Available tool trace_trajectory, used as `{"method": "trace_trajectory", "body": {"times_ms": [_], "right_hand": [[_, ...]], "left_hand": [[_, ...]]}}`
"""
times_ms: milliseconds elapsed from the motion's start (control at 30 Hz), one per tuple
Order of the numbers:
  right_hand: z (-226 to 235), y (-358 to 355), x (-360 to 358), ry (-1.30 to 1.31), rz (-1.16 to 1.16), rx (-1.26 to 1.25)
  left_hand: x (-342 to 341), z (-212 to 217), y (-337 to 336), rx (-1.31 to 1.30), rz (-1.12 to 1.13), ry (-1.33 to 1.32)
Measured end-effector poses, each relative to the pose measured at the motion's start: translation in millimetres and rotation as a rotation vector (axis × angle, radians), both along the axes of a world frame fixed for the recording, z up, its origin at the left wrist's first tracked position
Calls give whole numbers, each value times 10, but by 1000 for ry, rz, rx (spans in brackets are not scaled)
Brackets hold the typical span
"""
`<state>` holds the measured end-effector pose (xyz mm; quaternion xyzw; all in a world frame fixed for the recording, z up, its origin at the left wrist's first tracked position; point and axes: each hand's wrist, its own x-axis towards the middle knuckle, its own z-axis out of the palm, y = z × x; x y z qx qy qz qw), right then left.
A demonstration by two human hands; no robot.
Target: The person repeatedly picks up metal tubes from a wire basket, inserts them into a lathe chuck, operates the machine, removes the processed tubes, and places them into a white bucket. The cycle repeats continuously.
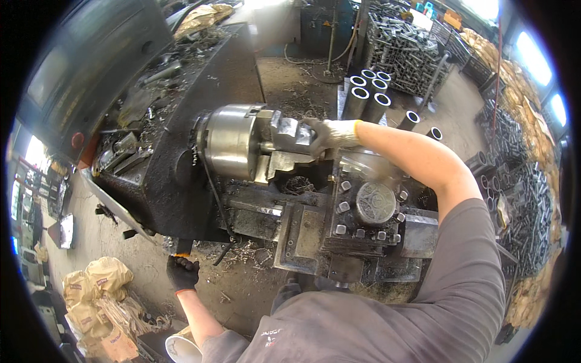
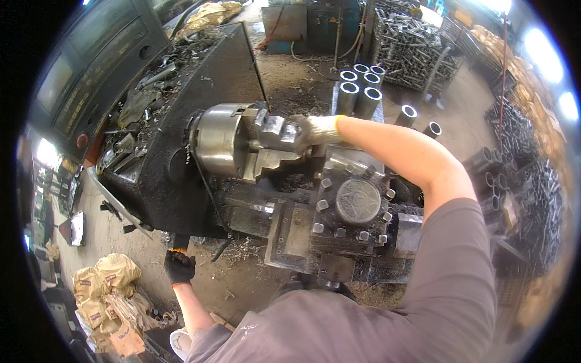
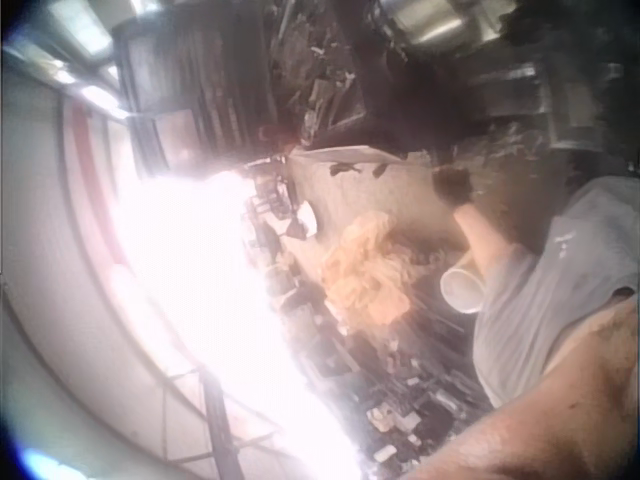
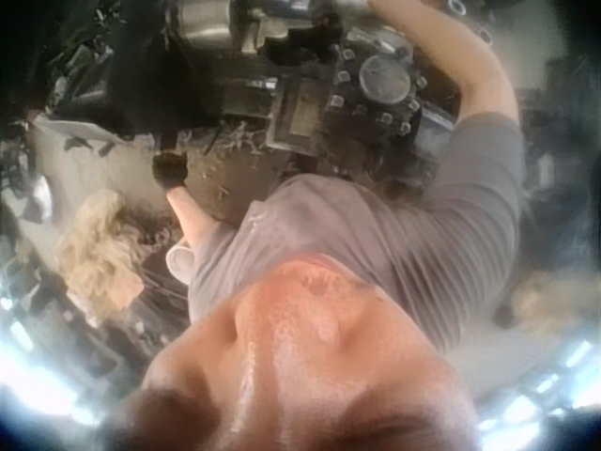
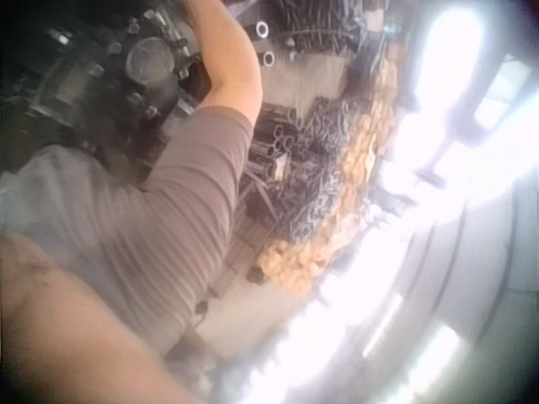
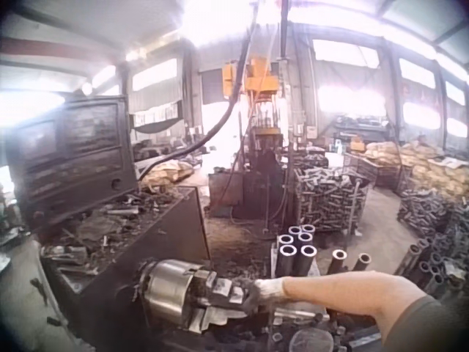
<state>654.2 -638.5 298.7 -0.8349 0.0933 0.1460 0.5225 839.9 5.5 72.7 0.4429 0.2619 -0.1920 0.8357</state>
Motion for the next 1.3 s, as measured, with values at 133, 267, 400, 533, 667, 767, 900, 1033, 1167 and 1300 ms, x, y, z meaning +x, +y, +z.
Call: {"method": "trace_trajectory", "body": {"times_ms": [133,267,400,533,667,767,900,1033,1167,1300], "right_hand": [[-570,-474,-385,33,175,-733],[-982,-1024,-1273,45,548,-1042],[-552,-821,-1810,27,-266,-1056],[206,-153,-1886,-191,-683,-744],[709,423,-2089,-525,-973,-858],[990,832,-2425,-803,-1003,-786],[1308,1482,-2706,-1076,-827,-496],[1284,2157,-2532,-1103,-277,-316],[775,2687,-2138,-1012,-59,62],[135,3070,-1911,-790,28,244]], "left_hand": [[91,-181,115,480,-192,-316],[-36,8,122,134,-75,-69],[-252,1146,-332,1379,378,-1047],[277,2748,-1084,1627,407,-1737],[1386,3608,-1775,1973,46,-1325],[1853,3878,-1939,2074,-106,-1246],[1349,3903,-2063,1869,-35,-1350],[-310,3433,-1956,871,-554,-1601],[-1954,2814,-1702,446,-1321,-1566],[-2733,2078,-1483,670,-1122,-1293]]}}
